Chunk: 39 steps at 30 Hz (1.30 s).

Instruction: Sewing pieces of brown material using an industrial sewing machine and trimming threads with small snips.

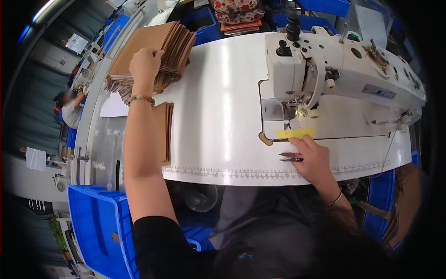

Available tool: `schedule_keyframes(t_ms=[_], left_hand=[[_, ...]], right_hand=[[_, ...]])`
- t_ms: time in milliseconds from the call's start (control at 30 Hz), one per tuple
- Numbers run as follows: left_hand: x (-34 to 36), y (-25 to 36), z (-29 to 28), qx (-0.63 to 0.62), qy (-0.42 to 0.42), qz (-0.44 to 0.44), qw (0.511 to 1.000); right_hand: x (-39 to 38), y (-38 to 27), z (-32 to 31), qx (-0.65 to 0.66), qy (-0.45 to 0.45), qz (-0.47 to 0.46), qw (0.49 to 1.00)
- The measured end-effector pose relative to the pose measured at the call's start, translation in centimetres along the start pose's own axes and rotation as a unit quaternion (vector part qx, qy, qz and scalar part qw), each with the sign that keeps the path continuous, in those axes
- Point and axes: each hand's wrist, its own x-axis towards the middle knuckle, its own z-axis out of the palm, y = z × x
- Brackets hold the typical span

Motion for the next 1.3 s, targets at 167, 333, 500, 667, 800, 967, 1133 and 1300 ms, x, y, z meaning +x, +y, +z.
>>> schedule_keyframes(t_ms=[167, 333, 500, 667, 800, 967, 1133, 1300], left_hand=[[0.3, -1.0, 0.2, -0.009, 0.025, 0.014, 1.0], [-0.2, 0.2, -0.2, 0.005, -0.001, 0.023, 1.0], [0.4, -0.9, 0.8, 0.067, 0.041, 0.045, 0.996], [0.2, -1.0, 1.7, 0.013, 0.057, 0.07, 0.996], [2.0, -5.5, 1.5, -0.174, 0.149, -0.047, 0.972], [2.3, -4.0, -4.4, -0.21, 0.28, 0.031, 0.936], [-7.1, 6.6, -7.9, -0.035, 0.125, 0.171, 0.977], [-18.0, 13.1, -1.5, -0.102, -0.021, 0.354, 0.93]], right_hand=[[0.1, 0.1, 0.0, 0.0, -0.002, 0.003, 1.0], [0.1, 0.0, -0.2, -0.003, -0.009, 0.012, 1.0], [0.3, -0.2, -0.3, -0.001, -0.01, 0.005, 1.0], [0.0, 0.0, -0.3, -0.002, -0.015, 0.013, 1.0], [0.1, -0.4, -0.4, -0.003, -0.003, 0.001, 1.0], [0.1, -0.2, -0.5, -0.003, -0.014, 0.002, 1.0], [0.3, -0.1, -0.3, 0.016, 0.024, -0.046, 0.999], [0.0, -0.3, -0.2, 0.105, 0.06, -0.143, 0.982]])
